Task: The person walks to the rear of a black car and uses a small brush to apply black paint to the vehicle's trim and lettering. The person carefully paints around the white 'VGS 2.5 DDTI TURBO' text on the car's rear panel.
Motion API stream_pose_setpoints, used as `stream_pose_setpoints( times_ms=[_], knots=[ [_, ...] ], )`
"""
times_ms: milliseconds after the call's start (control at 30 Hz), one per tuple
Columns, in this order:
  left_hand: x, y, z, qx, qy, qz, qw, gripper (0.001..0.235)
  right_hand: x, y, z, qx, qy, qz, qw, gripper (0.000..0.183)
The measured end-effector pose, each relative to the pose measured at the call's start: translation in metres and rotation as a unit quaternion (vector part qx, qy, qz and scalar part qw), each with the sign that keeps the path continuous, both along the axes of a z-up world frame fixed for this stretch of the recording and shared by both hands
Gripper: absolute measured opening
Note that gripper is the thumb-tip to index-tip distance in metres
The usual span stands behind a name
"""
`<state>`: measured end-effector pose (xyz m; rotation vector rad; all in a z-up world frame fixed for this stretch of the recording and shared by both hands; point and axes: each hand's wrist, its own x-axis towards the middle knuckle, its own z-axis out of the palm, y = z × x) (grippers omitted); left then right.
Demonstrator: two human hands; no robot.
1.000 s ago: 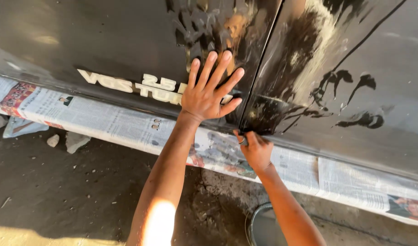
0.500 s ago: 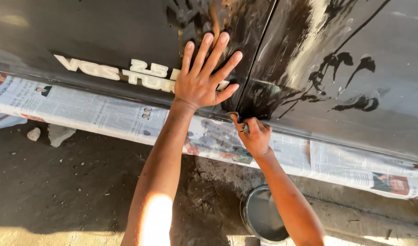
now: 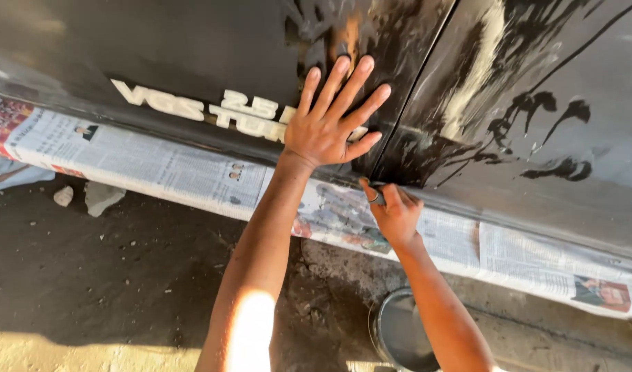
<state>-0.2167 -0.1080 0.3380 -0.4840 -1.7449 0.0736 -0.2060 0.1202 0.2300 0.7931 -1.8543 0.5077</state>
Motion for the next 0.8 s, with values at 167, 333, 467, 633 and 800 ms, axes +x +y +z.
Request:
stream_pose_setpoints(
  times_ms=[167,333,467,633,800],
  knots=[
    [-0.001,0.0,0.005,-0.009,-0.013,0.002,1.0,0.061,-0.012,0.011,-0.018,0.004,-0.008,-0.047,0.999,0.037],
    [0.006,0.004,0.006,-0.005,-0.029,0.0,1.0,0.064,0.048,0.029,0.045,-0.145,-0.141,-0.016,0.979,0.03],
    [0.062,0.056,-0.014,0.106,-0.174,0.044,0.978,0.068,0.074,0.049,0.045,-0.17,-0.181,-0.019,0.969,0.023],
    [0.123,0.132,-0.101,0.688,-0.424,-0.378,0.452,0.083,0.1,0.026,0.011,0.087,-0.267,0.083,0.956,0.051],
    [0.056,0.119,-0.183,0.836,-0.273,-0.396,0.264,0.046,0.084,0.053,0.139,0.263,-0.325,0.061,0.907,0.031]
  ],
)
